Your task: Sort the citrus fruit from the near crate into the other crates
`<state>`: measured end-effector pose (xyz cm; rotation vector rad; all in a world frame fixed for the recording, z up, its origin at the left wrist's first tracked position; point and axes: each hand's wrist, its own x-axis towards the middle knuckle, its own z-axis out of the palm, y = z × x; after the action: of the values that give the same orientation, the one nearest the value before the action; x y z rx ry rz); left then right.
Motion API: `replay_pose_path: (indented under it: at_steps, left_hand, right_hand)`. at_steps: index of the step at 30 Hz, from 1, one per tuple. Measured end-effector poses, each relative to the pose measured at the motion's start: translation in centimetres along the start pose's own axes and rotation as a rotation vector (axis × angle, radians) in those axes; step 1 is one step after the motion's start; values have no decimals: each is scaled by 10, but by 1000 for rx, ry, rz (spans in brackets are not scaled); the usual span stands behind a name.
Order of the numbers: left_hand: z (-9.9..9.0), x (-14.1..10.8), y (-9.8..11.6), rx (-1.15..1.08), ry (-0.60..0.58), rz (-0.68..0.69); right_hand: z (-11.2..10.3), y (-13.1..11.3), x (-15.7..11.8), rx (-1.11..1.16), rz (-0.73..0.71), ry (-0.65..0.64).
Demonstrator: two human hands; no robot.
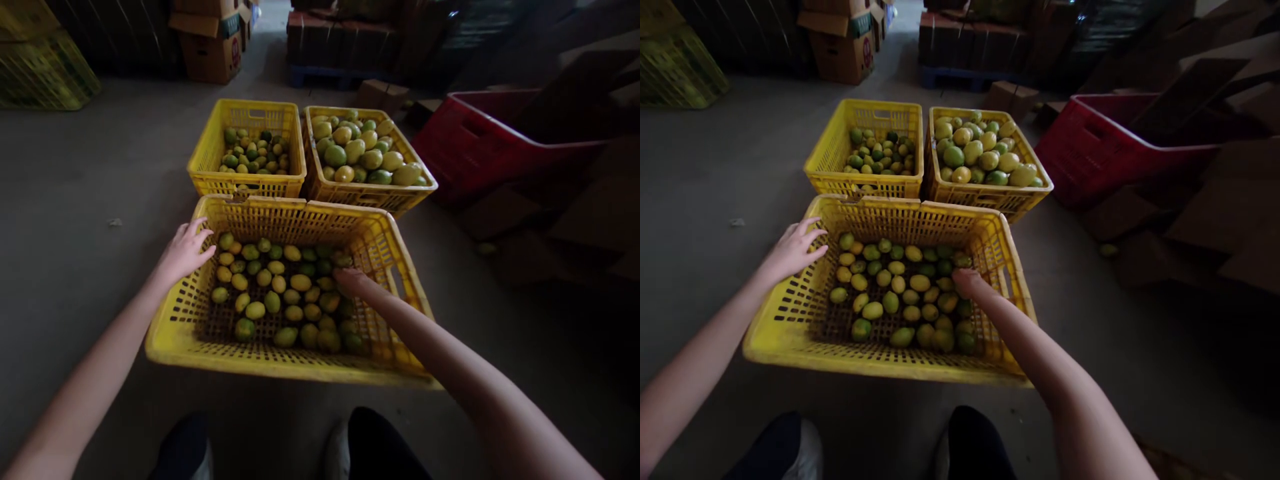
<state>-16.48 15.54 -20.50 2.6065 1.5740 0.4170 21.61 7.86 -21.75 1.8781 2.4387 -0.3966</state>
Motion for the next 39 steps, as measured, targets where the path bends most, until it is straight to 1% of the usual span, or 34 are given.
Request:
replay_pose_path:
  at_steps: [2, 3, 4, 5, 6, 7, 9, 10, 11, 12, 13, 15, 17, 18, 21, 22, 24, 26, 28, 30, 35, 39]
  left_hand:
    - [-4, 2, 10, -73, 37, -32]
    - [-5, 4, 19, -152, 58, -55]
    - [-6, 7, 31, -277, 66, -89]
    - [-7, 11, 46, -453, 54, -142]
    - [-7, 15, 63, -680, 12, -218]
    - [-7, 20, 81, -951, -61, -333]
    - [-6, 28, 113, -1508, -272, -630]
    - [-5, 32, 126, -1728, -344, -760]
    - [-5, 35, 136, -1902, -383, -871]
    - [-4, 37, 142, -2023, -383, -951]
    - [-4, 38, 145, -2095, -352, -1006]
    - [-3, 40, 143, -2145, -280, -1079]
    - [-1, 43, 137, -2150, -232, -1119]
    - [0, 45, 133, -2154, -208, -1132]
    - [5, 52, 127, -2191, -108, -1130]
    - [8, 54, 126, -2198, -70, -1130]
    - [14, 55, 125, -2194, -11, -1160]
    - [21, 52, 123, -2163, 7, -1231]
    - [27, 48, 121, -2131, -3, -1301]
    - [31, 46, 119, -2113, -2, -1323]
    - [29, 47, 117, -2052, 36, -1238]
    - [24, 46, 115, -2090, 84, -1174]
  right_hand:
    - [-7, -2, 2, 69, 66, -62]
    - [-11, -4, 3, 104, 101, -95]
    - [-16, -8, 5, 127, 131, -124]
    - [-22, -14, 7, 154, 144, -138]
    - [-29, -21, 8, 210, 145, -138]
    - [-38, -30, 10, 288, 128, -117]
    - [-58, -51, 13, 528, 50, -17]
    - [-69, -61, 14, 632, 13, 38]
    - [-78, -70, 16, 697, -10, 95]
    - [-86, -75, 17, 728, -19, 151]
    - [-91, -78, 19, 730, -14, 198]
    - [-91, -72, 24, 688, 36, 251]
    - [-77, -58, 29, 596, 118, 212]
    - [-65, -49, 32, 517, 164, 149]
    - [-24, -27, 37, 219, 270, -137]
    - [-10, -22, 37, 161, 291, -212]
    - [14, -16, 36, 102, 325, -318]
    - [31, -11, 35, 79, 356, -377]
    - [42, -5, 34, 55, 379, -412]
    - [48, 3, 33, 40, 396, -427]
    - [59, 24, 27, 39, 454, -454]
    - [67, 28, 23, 52, 455, -446]
